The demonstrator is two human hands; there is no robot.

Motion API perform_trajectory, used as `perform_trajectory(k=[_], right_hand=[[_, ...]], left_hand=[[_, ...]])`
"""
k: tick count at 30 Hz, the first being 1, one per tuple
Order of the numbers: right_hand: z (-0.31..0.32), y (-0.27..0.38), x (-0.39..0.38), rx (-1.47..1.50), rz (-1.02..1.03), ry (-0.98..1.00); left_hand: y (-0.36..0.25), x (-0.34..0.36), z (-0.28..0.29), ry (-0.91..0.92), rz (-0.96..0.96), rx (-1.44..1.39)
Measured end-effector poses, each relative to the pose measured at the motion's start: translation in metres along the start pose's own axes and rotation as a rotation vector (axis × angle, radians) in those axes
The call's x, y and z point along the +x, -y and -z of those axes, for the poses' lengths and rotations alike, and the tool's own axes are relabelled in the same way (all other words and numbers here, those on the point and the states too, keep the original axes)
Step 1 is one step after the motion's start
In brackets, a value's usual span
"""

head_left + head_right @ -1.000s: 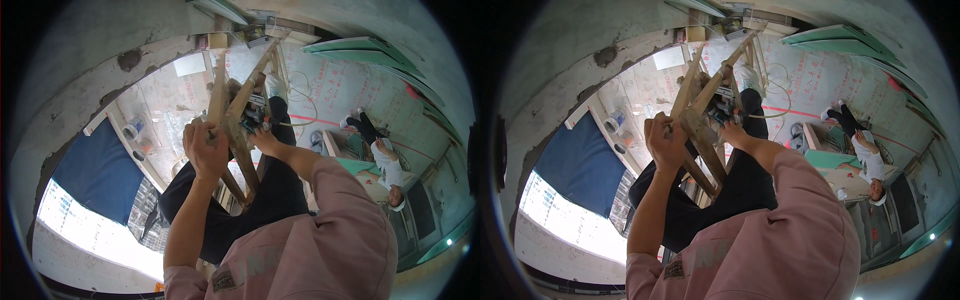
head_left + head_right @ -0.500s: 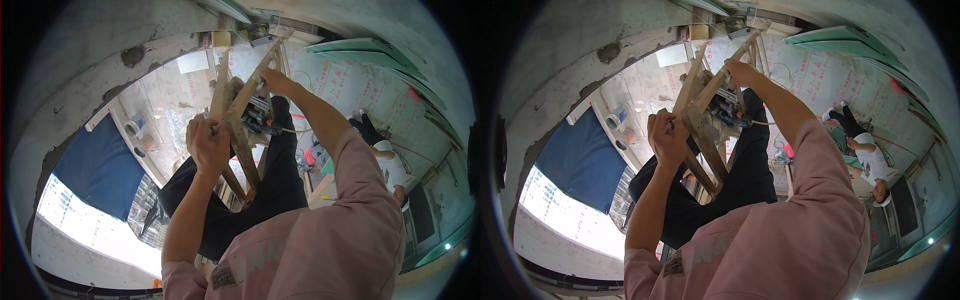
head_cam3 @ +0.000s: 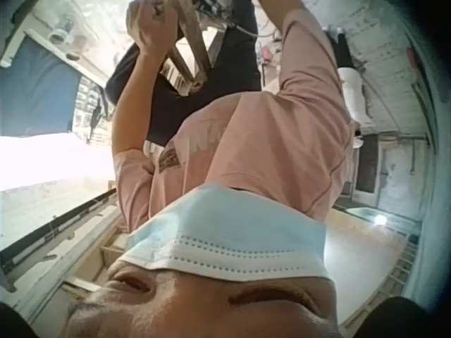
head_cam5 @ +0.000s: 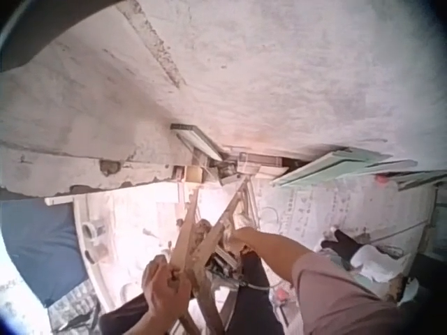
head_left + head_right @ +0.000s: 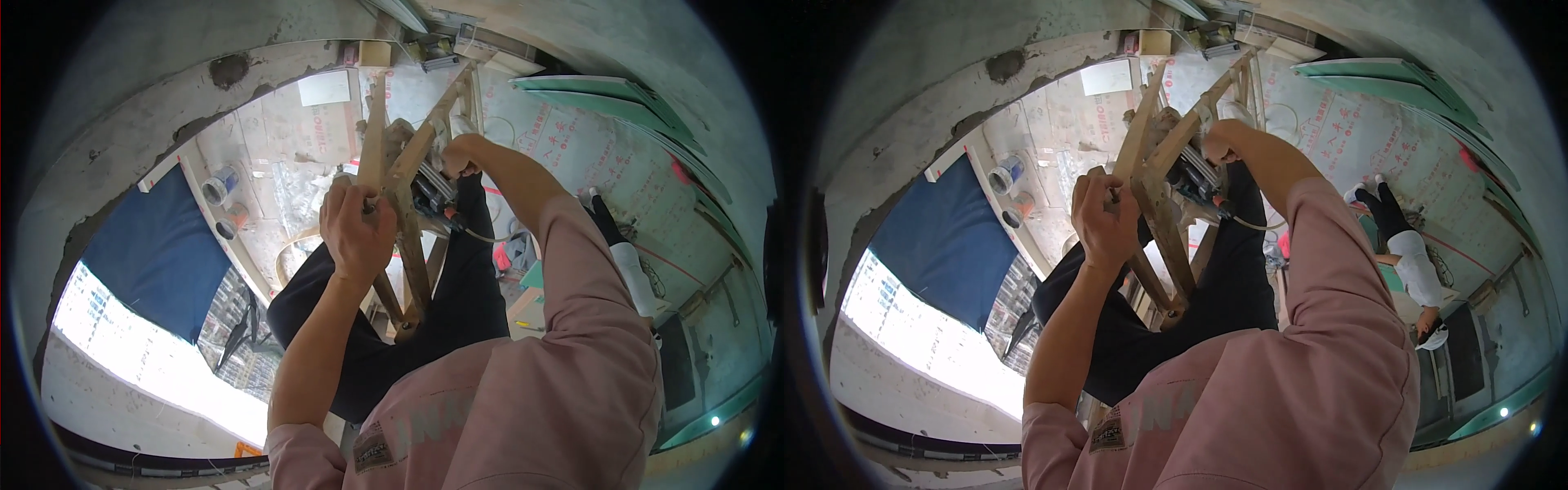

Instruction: Installing, marking, and securing metal tracks/studs into a ceiling structure during an indoor renovation.

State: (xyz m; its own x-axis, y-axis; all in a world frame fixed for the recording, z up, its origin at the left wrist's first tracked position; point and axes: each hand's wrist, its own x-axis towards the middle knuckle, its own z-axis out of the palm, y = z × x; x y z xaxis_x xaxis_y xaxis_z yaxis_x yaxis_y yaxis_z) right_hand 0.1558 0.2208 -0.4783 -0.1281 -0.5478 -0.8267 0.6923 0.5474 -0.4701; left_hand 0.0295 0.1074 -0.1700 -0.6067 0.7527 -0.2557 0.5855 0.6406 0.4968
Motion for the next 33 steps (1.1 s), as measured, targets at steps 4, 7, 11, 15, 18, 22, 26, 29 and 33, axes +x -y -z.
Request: perform_trajectory(k=[4,7,11,15,18,22,26,29,33], right_hand=[[-0.013,0.018,-0.026,-0.181,0.022,0.096],[-0.01,0.018,-0.044,-0.047,0.0,0.087],[0.003,0.003,-0.086,0.185,-0.115,0.137],[-0.008,0.011,-0.127,0.237,-0.075,0.087],[-0.029,0.019,-0.143,0.344,-0.095,0.003],[-0.077,0.054,-0.169,0.081,-0.05,-0.163],[-0.097,0.063,-0.166,0.221,-0.053,-0.367],[-0.101,0.078,-0.15,0.259,-0.08,-0.42],[-0.082,0.09,-0.147,0.191,-0.034,-0.491]], left_hand=[[0.001,0.0,-0.003,-0.037,-0.022,-0.021],[0.001,-0.002,0.0,-0.051,-0.017,-0.026],[-0.002,0.0,-0.004,-0.08,-0.03,-0.043],[0.002,-0.003,-0.002,-0.106,-0.034,-0.05],[-0.002,-0.001,-0.001,-0.13,-0.043,-0.038],[-0.006,-0.004,0.004,-0.097,0.006,-0.005],[-0.003,-0.005,0.005,-0.076,0.025,0.003],[0.003,-0.004,0.004,-0.104,-0.011,0.015],[0.008,-0.004,0.003,-0.059,0.004,-0.042]])
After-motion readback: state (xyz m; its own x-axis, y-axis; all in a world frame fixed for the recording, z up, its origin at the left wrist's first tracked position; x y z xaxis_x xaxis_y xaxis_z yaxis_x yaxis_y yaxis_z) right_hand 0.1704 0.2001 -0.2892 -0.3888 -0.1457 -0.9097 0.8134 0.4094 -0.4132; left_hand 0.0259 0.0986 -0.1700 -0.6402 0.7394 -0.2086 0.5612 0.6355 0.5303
